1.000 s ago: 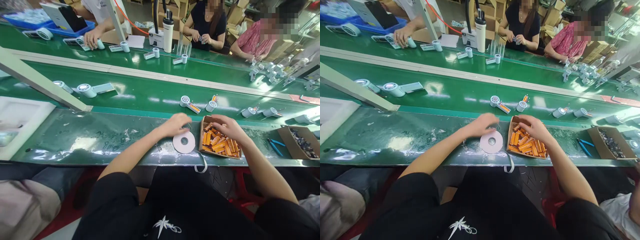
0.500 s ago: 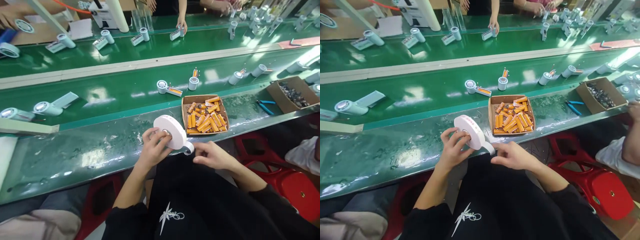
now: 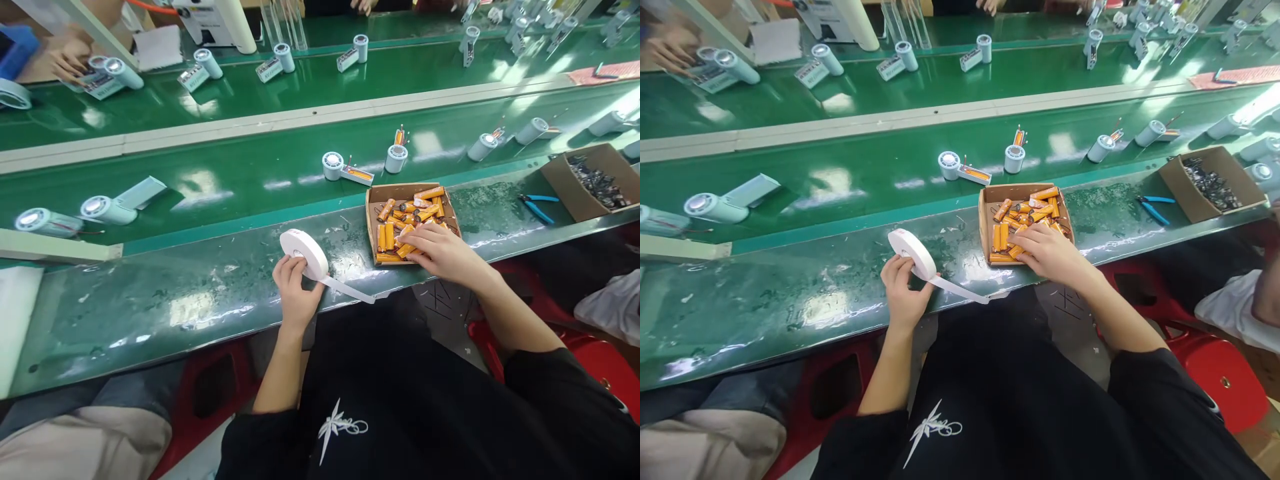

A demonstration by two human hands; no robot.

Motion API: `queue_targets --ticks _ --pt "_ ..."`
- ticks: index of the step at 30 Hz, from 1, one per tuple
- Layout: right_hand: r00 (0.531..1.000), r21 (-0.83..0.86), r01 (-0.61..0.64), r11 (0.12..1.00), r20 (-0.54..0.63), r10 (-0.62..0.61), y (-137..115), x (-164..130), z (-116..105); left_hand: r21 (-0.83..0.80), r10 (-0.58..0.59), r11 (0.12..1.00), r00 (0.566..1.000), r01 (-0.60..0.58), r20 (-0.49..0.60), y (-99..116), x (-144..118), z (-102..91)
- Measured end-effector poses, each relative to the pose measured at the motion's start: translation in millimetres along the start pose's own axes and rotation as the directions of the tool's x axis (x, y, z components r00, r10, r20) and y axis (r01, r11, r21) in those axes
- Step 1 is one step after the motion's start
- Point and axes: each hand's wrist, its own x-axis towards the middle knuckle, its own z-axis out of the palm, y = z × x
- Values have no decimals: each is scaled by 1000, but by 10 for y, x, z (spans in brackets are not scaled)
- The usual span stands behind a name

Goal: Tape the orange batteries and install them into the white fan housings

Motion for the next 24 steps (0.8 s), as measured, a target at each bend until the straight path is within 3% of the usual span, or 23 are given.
queue_targets --ticks 3,4,6,8,10,14,16,18,21,24 --pt "992 -31 10 999 126 -6 147 159 -15 10 1 1000 1000 -1 28 -16 24 17" --pt "993 13 -20 1000 112 18 163 189 -1 14 2 1000 999 -2 39 -18 31 13" --pt "993 202 -103 974 -41 114 138 212 42 23 9 1000 999 -10 45 2 35 -8" --pt "940 478 -127 869 -223 260 49 200 89 28 29 999 998 -30 48 76 31 -42" --pt "893 692 -79 717 -270 360 -80 178 130 46 68 996 995 -71 68 203 27 -79" --pt "945 888 -11 460 -141 295 -335 148 185 72 224 970 968 -232 111 491 41 -139" --pt "960 920 -8 391 -102 261 -422 129 200 55 298 950 944 -308 140 582 49 -161" --pt "954 907 -40 419 -89 285 -475 97 200 43 325 940 926 -339 194 628 48 -182" --pt "932 800 -123 588 -110 345 -513 36 172 33 326 938 911 -345 252 656 40 -208" --pt "933 664 -160 730 -139 331 -540 -11 143 40 355 927 905 -374 233 679 39 -218"
